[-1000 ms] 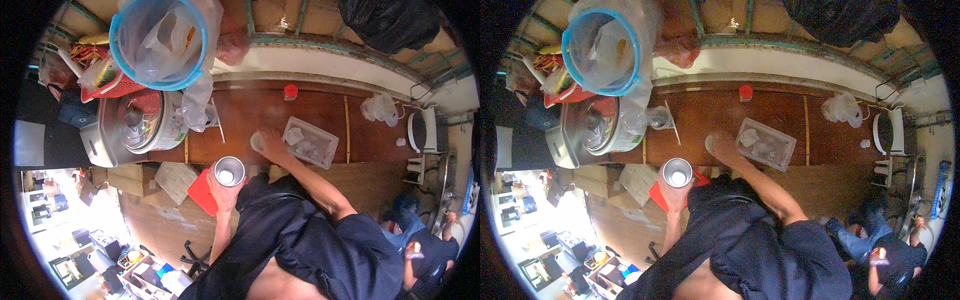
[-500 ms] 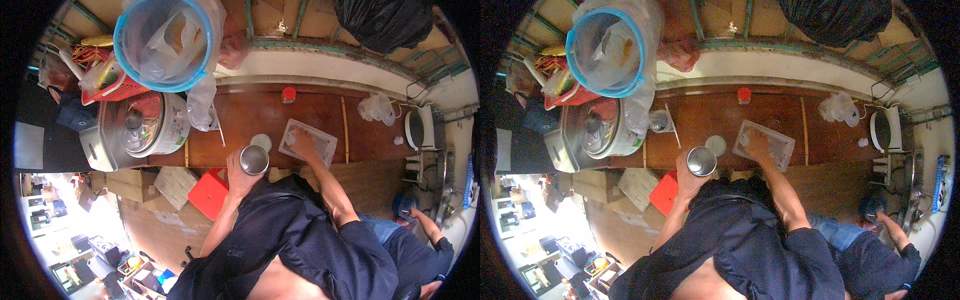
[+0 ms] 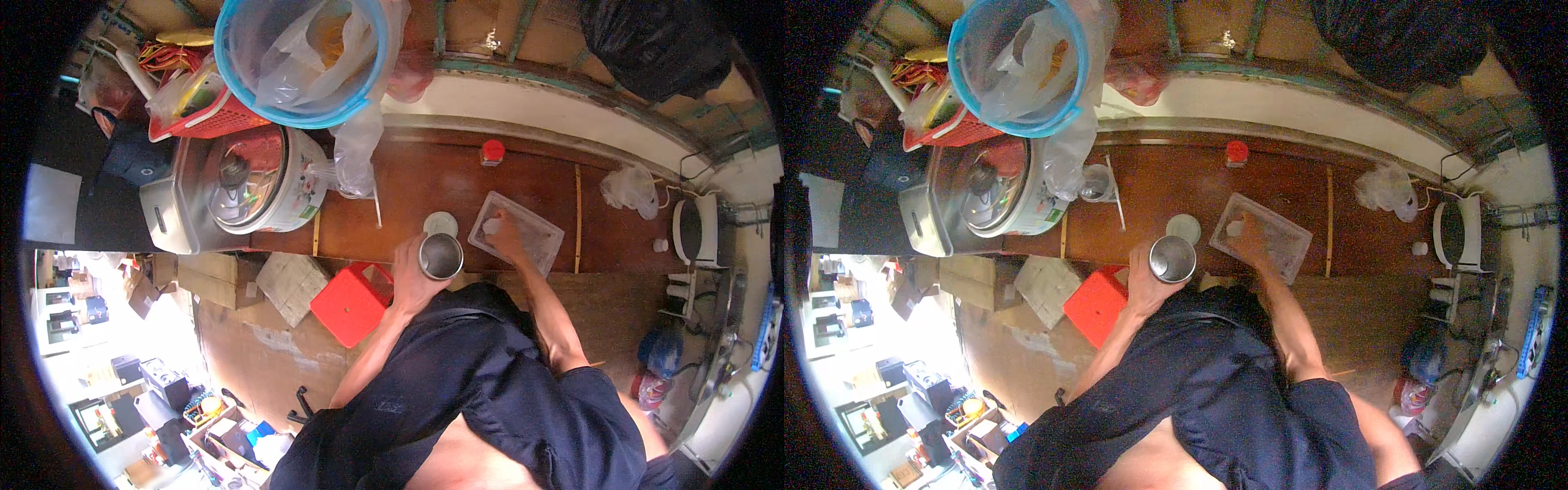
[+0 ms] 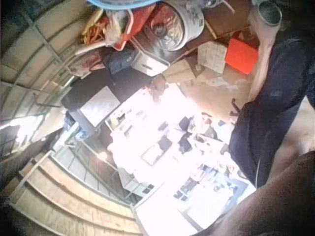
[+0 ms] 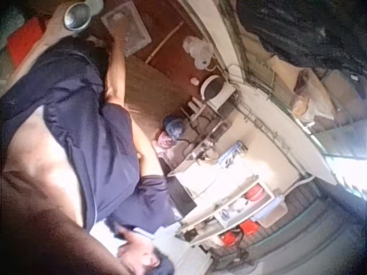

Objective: The person retrieves ice from a refrigerator, places it into a metal cup, then retrieves a canned beverage, opens it, and pours it into the cup with ice. The person then closes the cup with a lid.

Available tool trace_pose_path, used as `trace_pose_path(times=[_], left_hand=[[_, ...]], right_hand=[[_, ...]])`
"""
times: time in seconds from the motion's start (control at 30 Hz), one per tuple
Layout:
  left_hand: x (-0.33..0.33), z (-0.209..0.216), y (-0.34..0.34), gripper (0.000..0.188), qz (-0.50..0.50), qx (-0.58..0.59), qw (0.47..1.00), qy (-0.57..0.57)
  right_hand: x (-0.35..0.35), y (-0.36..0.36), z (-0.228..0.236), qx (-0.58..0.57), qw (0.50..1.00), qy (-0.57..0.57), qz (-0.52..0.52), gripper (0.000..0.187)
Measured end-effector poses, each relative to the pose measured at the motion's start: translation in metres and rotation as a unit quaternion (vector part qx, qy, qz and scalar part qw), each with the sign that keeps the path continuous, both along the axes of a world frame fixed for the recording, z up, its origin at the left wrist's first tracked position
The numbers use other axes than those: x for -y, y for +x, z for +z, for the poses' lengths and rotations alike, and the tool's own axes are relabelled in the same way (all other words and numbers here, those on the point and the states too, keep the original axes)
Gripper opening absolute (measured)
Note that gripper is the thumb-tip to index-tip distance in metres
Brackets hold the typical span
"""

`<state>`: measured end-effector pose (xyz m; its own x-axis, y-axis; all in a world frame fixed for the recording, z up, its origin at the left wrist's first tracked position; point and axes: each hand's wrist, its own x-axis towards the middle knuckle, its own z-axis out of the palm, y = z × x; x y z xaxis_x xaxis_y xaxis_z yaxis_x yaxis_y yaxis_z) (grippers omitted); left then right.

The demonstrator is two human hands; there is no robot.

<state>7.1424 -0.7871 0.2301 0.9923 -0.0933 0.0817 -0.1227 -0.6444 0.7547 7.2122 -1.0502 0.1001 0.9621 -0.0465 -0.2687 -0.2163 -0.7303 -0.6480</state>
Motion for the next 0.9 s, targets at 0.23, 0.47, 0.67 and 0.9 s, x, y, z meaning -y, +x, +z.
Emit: trace_pose_path(times=[0.23, 0.47, 0.67, 0.9], left_hand=[[0.002, 0.006, 0.005, 0.087, -0.002, -0.001, 1.0, 0.02], [0.016, 0.006, 0.012, 0.088, -0.018, 0.01, 1.0, 0.02], [0.022, 0.007, 0.014, 0.086, -0.022, -0.014, 0.999, -0.026], [0.018, 0.019, 0.019, 0.074, -0.025, -0.11, 0.98, -0.162]], right_hand=[[-0.005, -0.004, 0.056, -0.011, 0.991, 0.08, -0.107, 0.06], [-0.055, -0.032, 0.215, 0.025, 0.982, 0.187, 0.003, 0.053], [-0.064, -0.049, 0.231, 0.088, 0.99, 0.111, 0.005, 0.052], [0.005, -0.064, 0.16, 0.09, 0.982, 0.061, -0.153, 0.039]])
